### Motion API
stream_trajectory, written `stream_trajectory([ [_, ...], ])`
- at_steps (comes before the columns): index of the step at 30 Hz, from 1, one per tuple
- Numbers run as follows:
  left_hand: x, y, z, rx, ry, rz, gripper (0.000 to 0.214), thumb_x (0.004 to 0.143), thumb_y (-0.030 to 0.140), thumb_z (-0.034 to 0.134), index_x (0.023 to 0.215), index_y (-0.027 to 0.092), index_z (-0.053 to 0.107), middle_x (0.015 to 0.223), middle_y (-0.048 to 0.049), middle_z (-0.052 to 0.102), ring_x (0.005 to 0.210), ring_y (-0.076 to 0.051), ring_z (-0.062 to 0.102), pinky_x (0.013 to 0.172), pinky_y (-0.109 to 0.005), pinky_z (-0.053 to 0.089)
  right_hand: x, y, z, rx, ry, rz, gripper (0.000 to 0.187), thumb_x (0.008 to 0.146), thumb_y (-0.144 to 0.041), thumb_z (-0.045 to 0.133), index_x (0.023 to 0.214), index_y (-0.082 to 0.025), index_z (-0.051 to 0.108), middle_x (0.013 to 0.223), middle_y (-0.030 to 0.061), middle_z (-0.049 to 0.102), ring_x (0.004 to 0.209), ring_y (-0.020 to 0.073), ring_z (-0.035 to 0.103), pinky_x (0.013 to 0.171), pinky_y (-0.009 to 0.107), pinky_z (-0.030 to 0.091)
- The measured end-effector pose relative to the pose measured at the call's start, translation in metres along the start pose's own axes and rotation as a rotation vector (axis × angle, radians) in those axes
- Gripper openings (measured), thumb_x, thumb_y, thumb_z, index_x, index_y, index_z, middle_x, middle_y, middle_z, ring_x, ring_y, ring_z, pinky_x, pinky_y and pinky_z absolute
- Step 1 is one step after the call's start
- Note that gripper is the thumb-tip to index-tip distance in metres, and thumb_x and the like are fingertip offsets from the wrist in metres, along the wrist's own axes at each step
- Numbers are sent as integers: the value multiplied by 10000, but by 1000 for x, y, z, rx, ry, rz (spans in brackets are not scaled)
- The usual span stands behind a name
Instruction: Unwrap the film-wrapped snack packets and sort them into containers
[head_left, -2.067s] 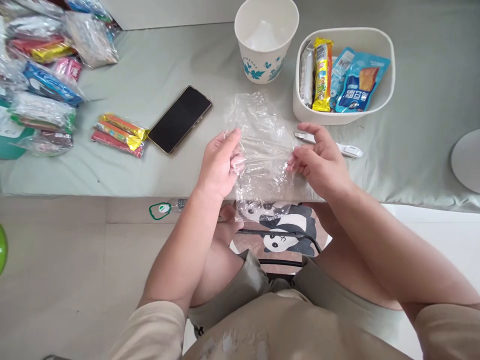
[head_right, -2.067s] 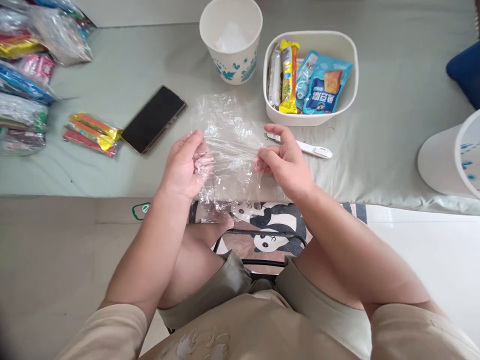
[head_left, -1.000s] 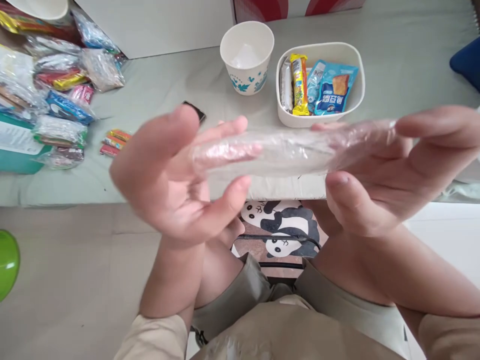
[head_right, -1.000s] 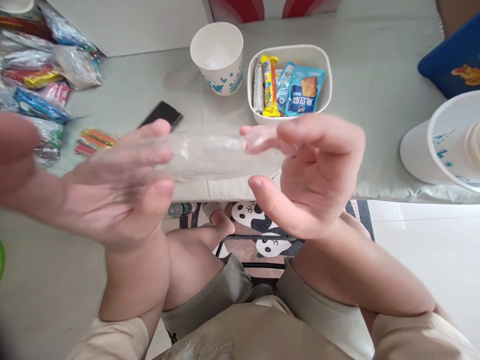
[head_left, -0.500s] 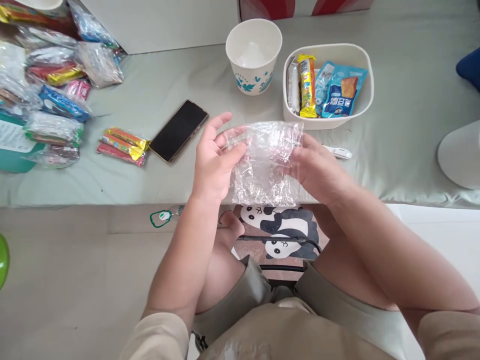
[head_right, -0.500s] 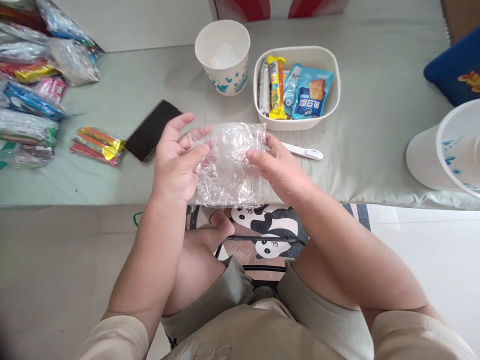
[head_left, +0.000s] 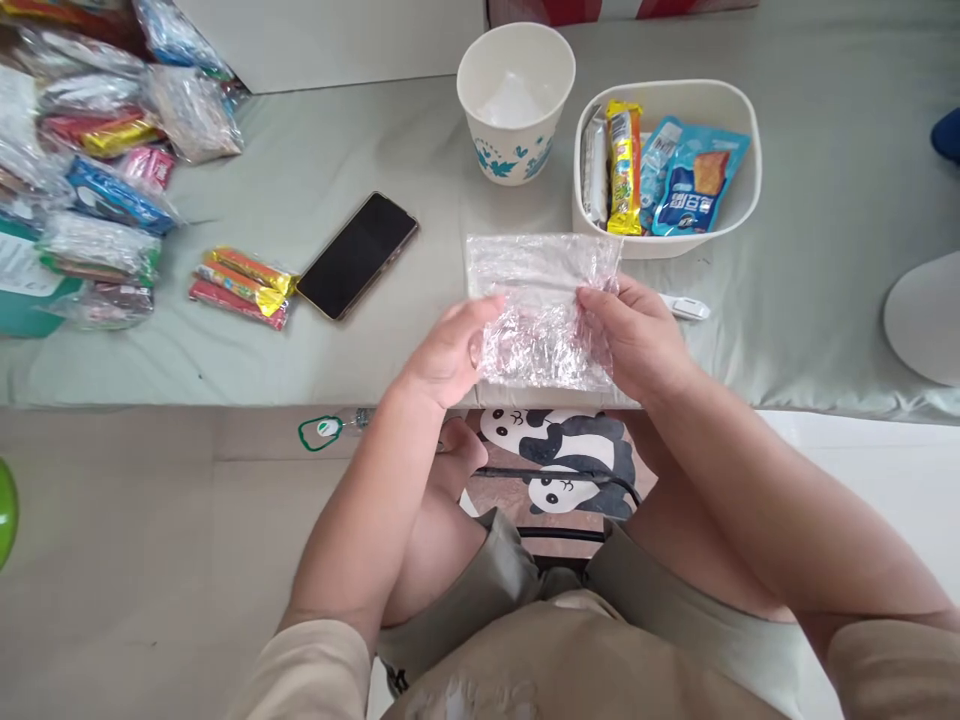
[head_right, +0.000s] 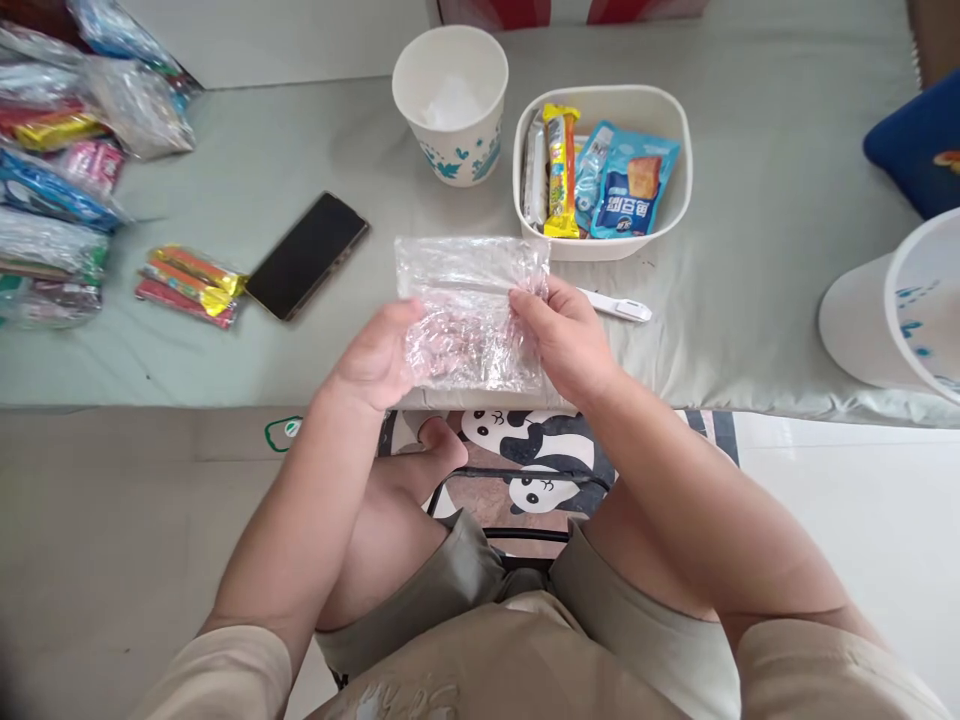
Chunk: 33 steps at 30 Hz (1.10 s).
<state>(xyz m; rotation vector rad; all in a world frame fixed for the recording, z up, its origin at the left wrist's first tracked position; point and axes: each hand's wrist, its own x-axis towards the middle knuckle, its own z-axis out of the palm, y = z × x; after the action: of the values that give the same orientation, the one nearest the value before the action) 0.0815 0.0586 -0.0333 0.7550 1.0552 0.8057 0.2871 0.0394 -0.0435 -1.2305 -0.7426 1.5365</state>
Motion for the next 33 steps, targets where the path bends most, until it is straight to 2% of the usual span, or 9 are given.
stream_trajectory([
  [2,-2,1,8,-4,-26,-55,371,617,367,911,858,169,709,886,-57,756,941,-246,758,754,-311,598,-1,1,-3,40,-14,-15,398,718,-465,906,933,-260,640,837,-32,661,748,122,639,677,266,549],
  [5,-2,2,16,-1,63,-21,200,684,228,816,849,161,725,805,-33,756,784,-173,748,689,-262,592,-3,2,-6,41,-123,6,504,688,-472,923,1061,-269,653,992,-1,735,870,168,691,780,324,592],
  [7,0,2,17,58,111,-5,96,754,208,768,826,163,723,731,-11,726,644,-124,696,594,-224,561,-3,3,-8,-9,-111,2,435,690,-428,922,977,-235,659,888,-2,720,769,149,659,701,298,559],
  [11,3,2,12,133,152,89,99,812,201,777,751,160,711,597,35,599,446,-37,492,403,-147,355,-1,4,-15,-56,76,-107,343,708,-368,901,793,-222,602,657,-53,581,566,79,501,523,233,400],
  [14,6,3,7,38,201,166,134,820,188,793,728,159,702,575,51,531,433,-17,400,383,-137,279,-1,4,-17,-86,93,-142,364,719,-412,899,796,-232,591,679,-48,606,524,71,451,471,237,333],
  [18,13,-2,3,-62,239,223,175,871,260,777,750,179,682,568,66,441,458,-34,395,420,-149,319,-3,2,-13,-59,96,-161,425,681,-481,923,810,-237,600,651,-59,565,527,73,423,483,242,310],
  [23,15,-8,1,-72,117,328,260,693,216,892,824,224,668,807,38,602,591,-45,515,520,-169,426,-2,2,-11,31,64,-148,452,630,-467,948,825,-239,611,701,-54,590,598,86,477,548,250,369],
  [28,10,-6,-2,-83,26,339,372,707,446,895,831,231,617,1002,-7,688,752,-104,651,594,-210,526,-2,3,-9,110,61,-91,430,614,-407,968,819,-226,637,724,-50,611,657,87,547,601,233,447],
  [33,4,-5,-3,3,-9,276,523,608,382,976,966,272,612,796,47,694,664,-105,669,598,-213,547,-1,4,-8,249,-36,102,465,608,-377,979,782,-217,579,689,-71,540,533,46,410,437,189,344],
])
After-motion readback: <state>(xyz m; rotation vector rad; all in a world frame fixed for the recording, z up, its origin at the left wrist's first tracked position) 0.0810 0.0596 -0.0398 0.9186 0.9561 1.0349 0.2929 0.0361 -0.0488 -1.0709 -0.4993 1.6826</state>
